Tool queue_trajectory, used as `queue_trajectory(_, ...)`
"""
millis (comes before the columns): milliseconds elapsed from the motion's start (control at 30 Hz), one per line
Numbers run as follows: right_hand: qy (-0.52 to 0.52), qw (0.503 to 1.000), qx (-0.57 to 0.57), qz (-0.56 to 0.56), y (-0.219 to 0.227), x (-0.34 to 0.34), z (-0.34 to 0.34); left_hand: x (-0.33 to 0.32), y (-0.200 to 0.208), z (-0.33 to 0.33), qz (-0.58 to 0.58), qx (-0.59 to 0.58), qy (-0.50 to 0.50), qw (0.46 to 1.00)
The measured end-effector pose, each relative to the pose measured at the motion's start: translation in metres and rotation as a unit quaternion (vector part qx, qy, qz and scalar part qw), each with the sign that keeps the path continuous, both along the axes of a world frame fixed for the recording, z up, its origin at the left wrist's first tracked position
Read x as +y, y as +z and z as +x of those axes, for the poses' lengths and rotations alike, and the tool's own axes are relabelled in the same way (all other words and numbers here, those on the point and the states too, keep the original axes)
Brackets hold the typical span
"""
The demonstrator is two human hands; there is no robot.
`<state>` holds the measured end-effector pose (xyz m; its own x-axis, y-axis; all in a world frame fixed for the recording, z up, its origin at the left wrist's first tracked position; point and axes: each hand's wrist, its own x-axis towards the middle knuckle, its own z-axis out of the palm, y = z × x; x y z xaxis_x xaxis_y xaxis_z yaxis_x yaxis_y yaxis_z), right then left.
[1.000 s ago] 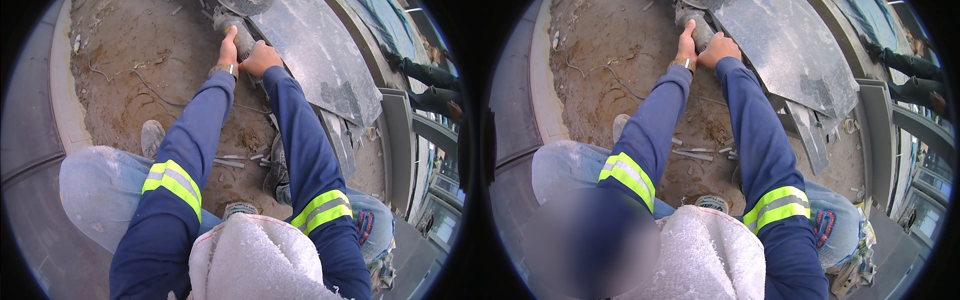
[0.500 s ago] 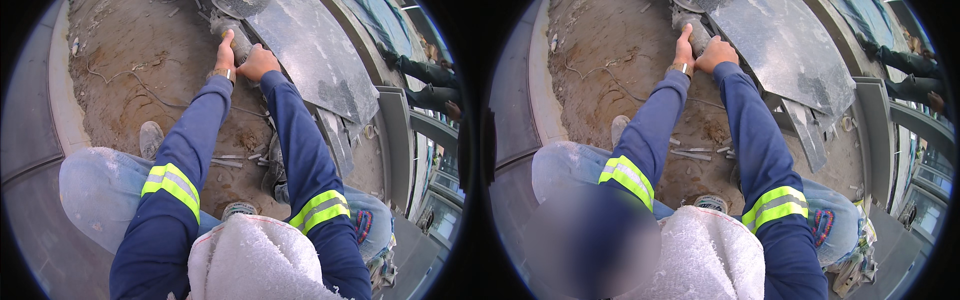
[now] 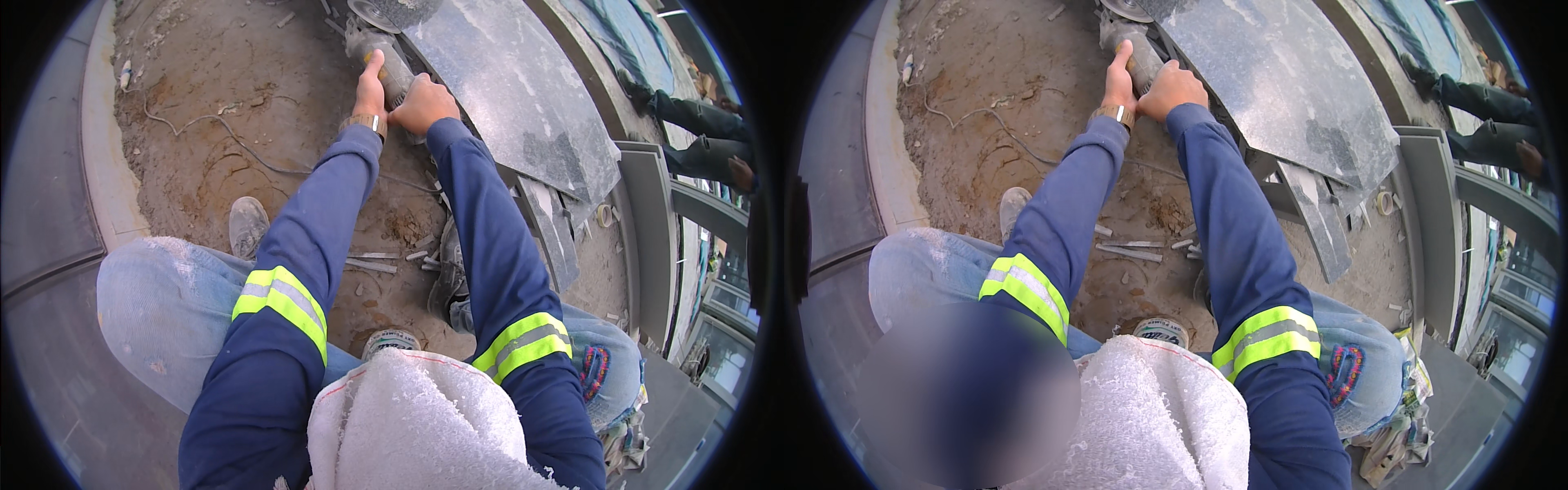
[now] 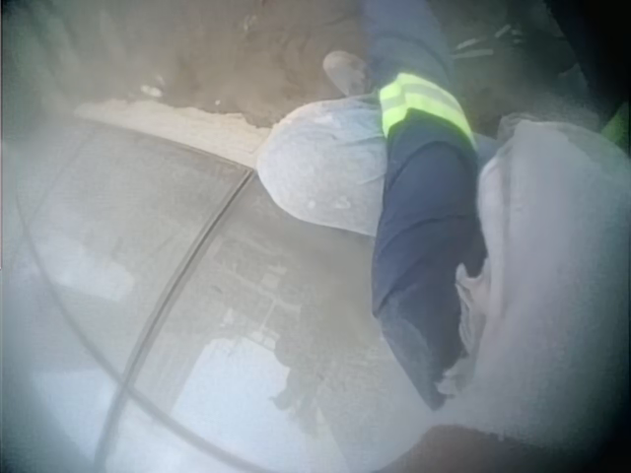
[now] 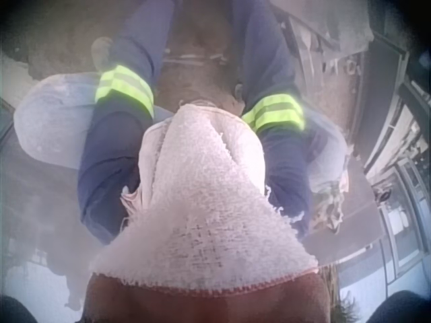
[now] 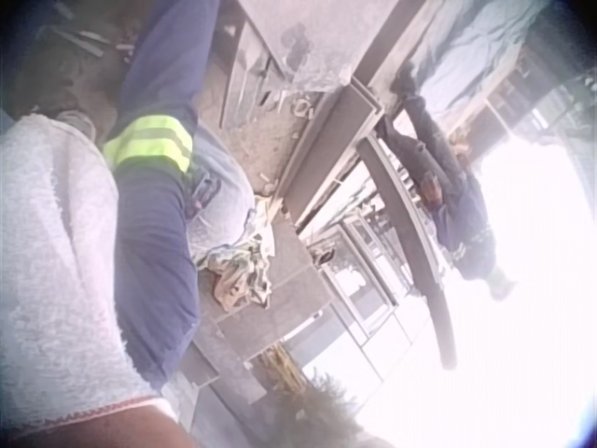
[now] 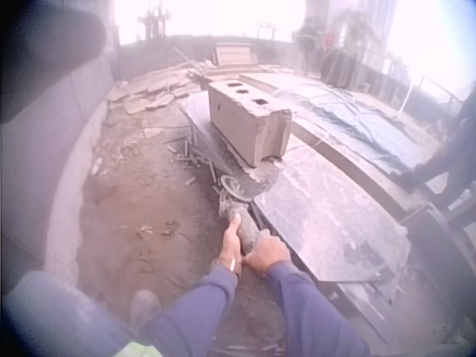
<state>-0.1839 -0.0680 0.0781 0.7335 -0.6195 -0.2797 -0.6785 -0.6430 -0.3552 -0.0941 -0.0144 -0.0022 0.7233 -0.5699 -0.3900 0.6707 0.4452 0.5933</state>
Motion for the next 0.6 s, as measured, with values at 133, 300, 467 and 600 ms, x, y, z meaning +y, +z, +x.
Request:
queue_trajectory(133, 0.002, 1.0, 0.0, 0.002, 0.004, 0.004, -0.005, 0.003, 0.002, -0.004, 0.002, 0.005, 0.001, 1.0)
queue_trajectory(300, 0.003, 1.0, -0.007, -0.003, 0.002, 0.002, 0.0, 0.002, -0.002, 0.003, -0.021, 0.003, -0.006, 1.0)
queue_trajectory(467, 0.0, 1.0, 0.018, -0.001, 0.009, 0.0, 0.003, -0.003, 0.008, -0.002, -0.006, 0.0, 0.002, 1.0)
queue_trajectory(600, 0.006, 1.0, 0.023, 0.003, 0.011, 0.004, 0.004, -0.003, -0.01, 0.008, -0.004, -0.012, 0.014, 1.0)
